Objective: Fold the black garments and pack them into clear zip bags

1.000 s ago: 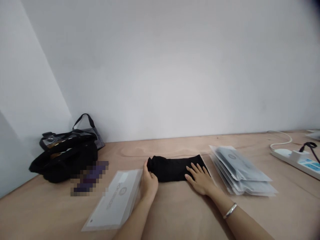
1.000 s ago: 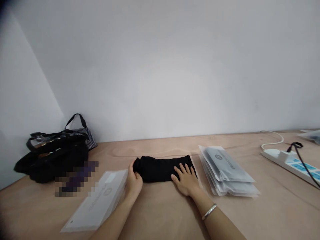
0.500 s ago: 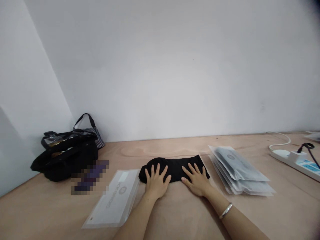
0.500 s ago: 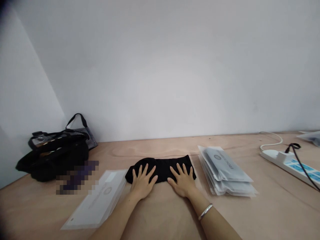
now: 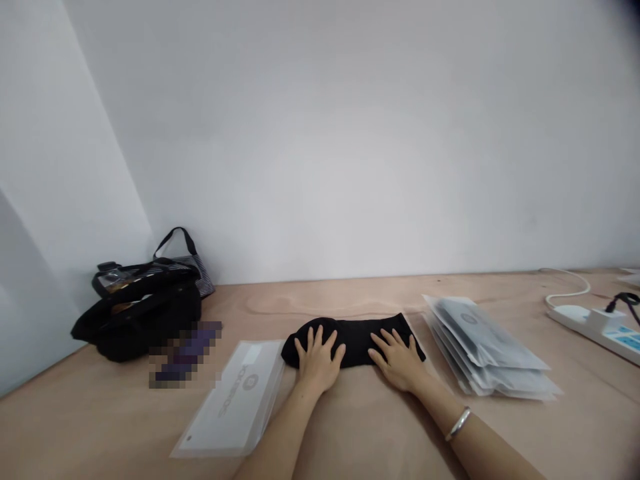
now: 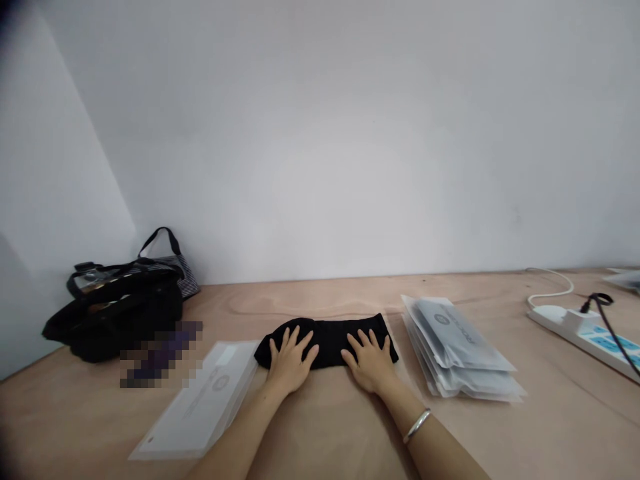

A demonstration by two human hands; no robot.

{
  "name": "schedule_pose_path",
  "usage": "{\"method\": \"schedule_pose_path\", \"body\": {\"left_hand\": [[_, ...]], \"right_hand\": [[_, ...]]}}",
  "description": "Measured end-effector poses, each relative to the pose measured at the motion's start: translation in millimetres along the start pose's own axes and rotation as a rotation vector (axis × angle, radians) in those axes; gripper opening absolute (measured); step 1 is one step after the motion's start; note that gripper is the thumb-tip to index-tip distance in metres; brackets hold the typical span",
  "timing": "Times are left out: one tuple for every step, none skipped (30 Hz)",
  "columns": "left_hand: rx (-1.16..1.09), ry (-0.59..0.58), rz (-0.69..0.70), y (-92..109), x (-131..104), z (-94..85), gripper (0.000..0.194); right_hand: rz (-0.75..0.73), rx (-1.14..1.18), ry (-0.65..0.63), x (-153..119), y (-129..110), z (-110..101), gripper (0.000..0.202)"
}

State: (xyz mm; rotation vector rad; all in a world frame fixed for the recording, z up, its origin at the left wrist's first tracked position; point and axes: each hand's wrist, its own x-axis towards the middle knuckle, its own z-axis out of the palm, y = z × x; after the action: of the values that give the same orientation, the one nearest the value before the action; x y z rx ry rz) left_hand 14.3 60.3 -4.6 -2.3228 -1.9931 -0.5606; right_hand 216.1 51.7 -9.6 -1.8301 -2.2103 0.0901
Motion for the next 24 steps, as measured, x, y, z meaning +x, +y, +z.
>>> {"method": "schedule_pose_path", "body": {"left_hand": [[0.004, 0.031, -0.009, 1.5, 5.8, -1.7, 0.044], [0.009, 0.057, -0.016, 2.6, 12.4, -3.0, 0.041], [0.013, 0.074, -0.020, 3.2, 19.5, -3.8, 0.039], [0.014, 0.080, -0.027, 3.1, 26.5, -4.1, 0.038], [0.014, 0.077, -0.038, 2.2, 33.1, -3.8, 0.037], [0.013, 0.074, -0.053, 0.7, 39.1, -3.2, 0.036], [0.013, 0.073, -0.067, -1.3, 44.1, -2.5, 0.035], [0.012, 0.074, -0.080, -3.6, 48.1, -2.0, 0.035], [0.012, 0.075, -0.091, -6.0, 51.2, -1.7, 0.035], [0.011, 0.077, -0.097, -8.1, 53.4, -1.9, 0.034], [0.010, 0.078, -0.098, -9.9, 54.9, -2.6, 0.033], [0.009, 0.078, -0.095, -11.1, 55.9, -3.7, 0.032], [0.007, 0.077, -0.088, -11.9, 56.3, -5.3, 0.030], [0.004, 0.074, -0.078, -12.2, 56.2, -7.2, 0.029], [0.001, 0.071, -0.066, -12.1, 55.8, -9.4, 0.029], [-0.003, 0.065, -0.053, -11.8, 54.8, -12.0, 0.028], [-0.007, 0.059, -0.039, -11.3, 53.3, -15.1, 0.028], [-0.013, 0.052, -0.026, -10.9, 51.3, -18.8, 0.028], [-0.020, 0.045, -0.011, -10.6, 48.5, -23.2, 0.029], [-0.028, 0.035, 0.007, -10.4, 44.9, -28.3, 0.030], [-0.038, 0.022, 0.029, -10.4, 40.4, -34.2, 0.031], [-0.048, 0.007, 0.055, -10.7, 35.0, -40.7, 0.033], [-0.057, -0.010, 0.084, -11.2, 28.6, -47.6, 0.034], [-0.065, -0.027, 0.113, -11.9, 21.2, -54.8, 0.035]], "right_hand": [[-0.005, -0.017, 0.043, 5.4, -0.5, -1.0, 0.048], [-0.013, -0.035, 0.081, 11.6, -0.8, -2.1, 0.044], [-0.022, -0.051, 0.109, 18.3, -0.9, -3.1, 0.041], [-0.029, -0.065, 0.125, 25.1, -0.6, -3.8, 0.041], [-0.031, -0.074, 0.130, 31.7, 0.1, -4.2, 0.043], [-0.026, -0.082, 0.131, 37.7, 1.2, -4.2, 0.046], [-0.016, -0.091, 0.135, 43.0, 2.6, -3.9, 0.048], [-0.002, -0.101, 0.139, 47.3, 4.3, -3.5, 0.050], [0.012, -0.112, 0.145, 50.7, 6.3, -3.1, 0.049], [0.023, -0.124, 0.151, 53.3, 8.3, -2.8, 0.048], [0.031, -0.137, 0.156, 55.1, 10.4, -2.8, 0.045], [0.034, -0.150, 0.159, 56.2, 12.4, -3.0, 0.043], [0.033, -0.164, 0.160, 56.8, 14.3, -3.5, 0.041], [0.029, -0.178, 0.162, 57.0, 15.9, -4.4, 0.039], [0.021, -0.194, 0.164, 56.7, 17.3, -5.5, 0.038], [0.008, -0.209, 0.167, 55.9, 18.2, -6.9, 0.037], [-0.009, -0.226, 0.171, 54.6, 18.7, -8.8, 0.036], [-0.032, -0.243, 0.174, 52.5, 18.8, -11.1, 0.035], [-0.059, -0.260, 0.178, 49.5, 18.3, -14.0, 0.035], [-0.090, -0.275, 0.180, 45.5, 17.4, -17.5, 0.034], [-0.120, -0.285, 0.179, 40.5, 16.1, -21.6, 0.033], [-0.153, -0.297, 0.179, 34.2, 14.6, -26.3, 0.031], [-0.194, -0.313, 0.179, 26.8, 12.7, -31.4, 0.029], [-0.240, -0.339, 0.182, 18.1, 10.7, -36.5, 0.027]]}}
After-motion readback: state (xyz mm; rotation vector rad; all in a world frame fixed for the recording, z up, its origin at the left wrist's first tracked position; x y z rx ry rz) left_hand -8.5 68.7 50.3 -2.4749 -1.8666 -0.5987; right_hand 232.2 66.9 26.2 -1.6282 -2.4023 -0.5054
